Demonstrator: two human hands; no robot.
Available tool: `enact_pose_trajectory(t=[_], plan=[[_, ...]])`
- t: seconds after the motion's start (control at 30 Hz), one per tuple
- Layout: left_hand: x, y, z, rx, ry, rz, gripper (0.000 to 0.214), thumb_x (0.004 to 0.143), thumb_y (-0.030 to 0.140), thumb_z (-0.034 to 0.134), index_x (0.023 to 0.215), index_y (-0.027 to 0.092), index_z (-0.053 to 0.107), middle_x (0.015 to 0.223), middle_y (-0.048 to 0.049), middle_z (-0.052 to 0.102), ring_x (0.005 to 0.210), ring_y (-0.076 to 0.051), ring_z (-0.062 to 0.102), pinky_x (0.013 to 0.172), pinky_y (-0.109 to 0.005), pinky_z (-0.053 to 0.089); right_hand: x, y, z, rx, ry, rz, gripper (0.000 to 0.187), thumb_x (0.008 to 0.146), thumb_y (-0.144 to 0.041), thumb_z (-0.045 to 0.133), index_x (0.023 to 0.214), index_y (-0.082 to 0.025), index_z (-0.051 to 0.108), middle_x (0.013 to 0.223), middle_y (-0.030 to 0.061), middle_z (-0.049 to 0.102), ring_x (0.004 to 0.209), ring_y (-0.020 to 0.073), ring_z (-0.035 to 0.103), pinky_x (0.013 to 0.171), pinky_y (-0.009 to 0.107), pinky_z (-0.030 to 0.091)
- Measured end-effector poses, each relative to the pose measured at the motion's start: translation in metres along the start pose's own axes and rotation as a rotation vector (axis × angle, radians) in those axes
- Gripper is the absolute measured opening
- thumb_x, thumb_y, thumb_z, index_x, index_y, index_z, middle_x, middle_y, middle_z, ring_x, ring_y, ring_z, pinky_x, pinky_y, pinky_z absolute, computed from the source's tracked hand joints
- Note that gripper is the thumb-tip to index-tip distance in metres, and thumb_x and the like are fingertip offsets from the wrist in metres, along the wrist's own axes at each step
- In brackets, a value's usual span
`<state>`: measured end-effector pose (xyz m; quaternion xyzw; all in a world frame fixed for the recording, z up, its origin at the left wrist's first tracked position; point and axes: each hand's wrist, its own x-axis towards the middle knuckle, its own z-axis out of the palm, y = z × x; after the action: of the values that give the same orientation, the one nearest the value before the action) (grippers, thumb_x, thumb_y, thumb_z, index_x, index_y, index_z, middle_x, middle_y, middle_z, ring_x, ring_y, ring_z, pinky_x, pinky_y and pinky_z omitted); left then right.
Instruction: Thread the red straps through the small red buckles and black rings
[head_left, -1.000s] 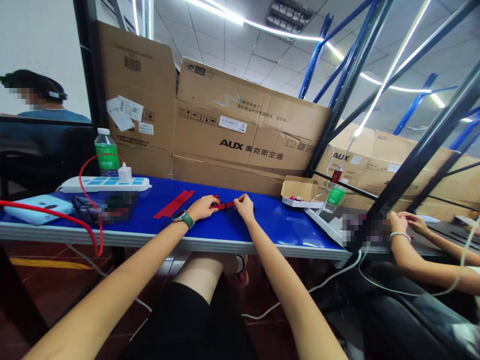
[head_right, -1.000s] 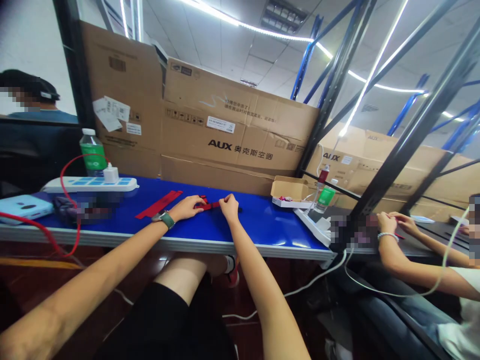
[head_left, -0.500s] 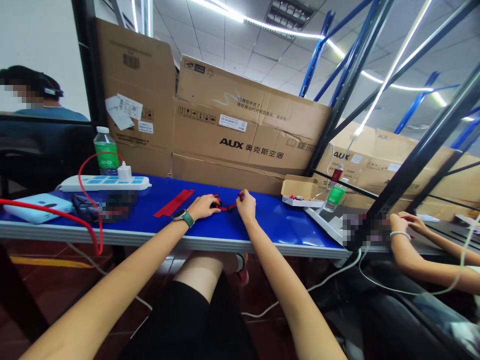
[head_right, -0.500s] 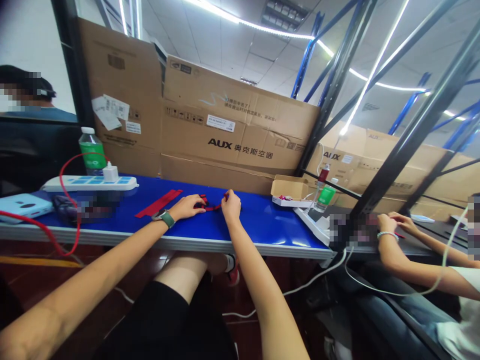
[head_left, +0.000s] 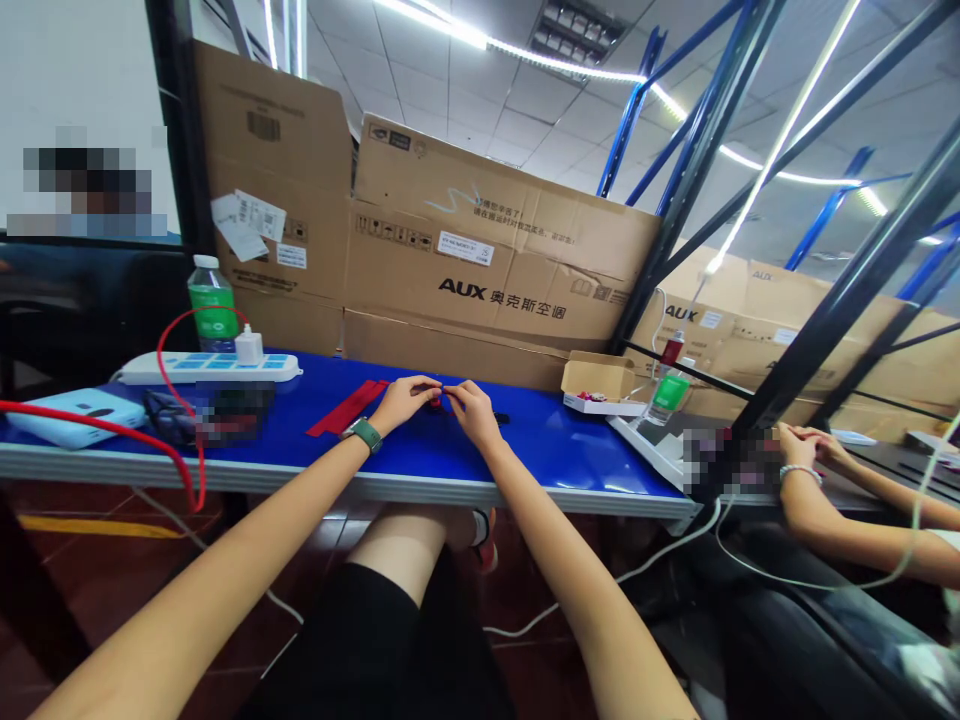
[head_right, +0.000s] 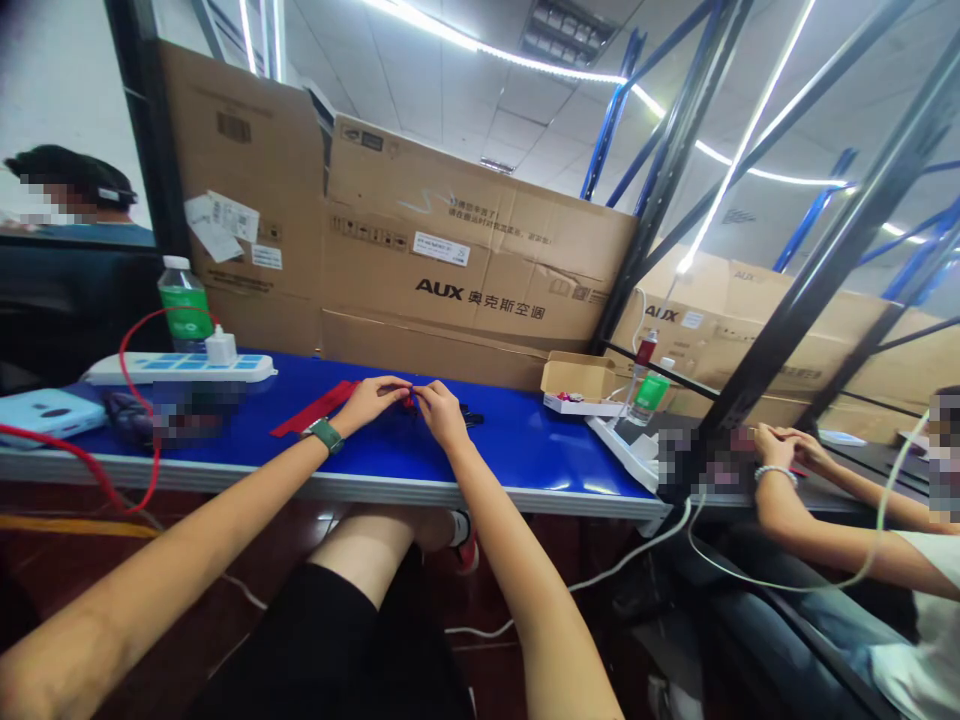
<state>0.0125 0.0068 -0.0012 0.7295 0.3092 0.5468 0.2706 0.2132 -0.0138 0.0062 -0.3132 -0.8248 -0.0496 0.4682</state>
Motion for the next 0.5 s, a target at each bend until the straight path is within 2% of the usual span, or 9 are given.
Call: enact_pose_trajectory(t=[0.17, 0.33, 0.4, 0.5], plan=[[0.0014, -0.0023, 0.0003, -0.021, 0.015, 0.001, 0.046, 0.077, 0.058, 0.073, 0.092, 0.014, 0.076, 0.094, -0.0116, 0.077, 0.087, -0.025, 0.070, 0.084, -0.036, 0.055, 0.0007, 0.0014, 0.0048, 0.015, 0.045, -0.097, 0.033, 0.102, -0.025, 0.045, 0.124, -0.020, 0.069, 0.099, 0.0102, 0.065, 0.092, 0.0185, 0.062, 0.086, 0.029, 0.051], [0.0005, 0.0006, -0.0012, 0.000, 0.017, 0.007, 0.047, 0.079, 0.059, 0.071, 0.089, 0.013, 0.077, 0.091, -0.0106, 0.077, 0.085, -0.024, 0.070, 0.081, -0.033, 0.055, 0.0000, 0.0031, 0.0065, 0.049, 0.051, -0.067, 0.033, 0.101, -0.026, 0.048, 0.128, -0.020, 0.066, 0.101, 0.0100, 0.069, 0.093, 0.0189, 0.065, 0.088, 0.030, 0.052], [0.0004, 0.0010, -0.0018, 0.005, 0.017, 0.008, 0.048, 0.080, 0.060, 0.070, 0.088, 0.013, 0.076, 0.089, -0.0104, 0.077, 0.084, -0.024, 0.070, 0.080, -0.033, 0.054, -0.0004, 0.0035, 0.0060, 0.088, 0.070, -0.010, 0.030, 0.099, -0.027, 0.052, 0.124, -0.020, 0.067, 0.100, 0.0084, 0.071, 0.091, 0.0188, 0.067, 0.087, 0.030, 0.053], [0.0003, 0.0008, -0.0026, 0.025, 0.013, 0.009, 0.048, 0.079, 0.060, 0.070, 0.088, 0.014, 0.077, 0.089, -0.0103, 0.077, 0.085, -0.025, 0.070, 0.081, -0.033, 0.054, -0.0011, 0.0032, 0.0046, 0.106, 0.086, 0.030, 0.020, 0.098, -0.030, 0.056, 0.106, -0.020, 0.071, 0.095, 0.0066, 0.073, 0.085, 0.0183, 0.068, 0.083, 0.029, 0.053]])
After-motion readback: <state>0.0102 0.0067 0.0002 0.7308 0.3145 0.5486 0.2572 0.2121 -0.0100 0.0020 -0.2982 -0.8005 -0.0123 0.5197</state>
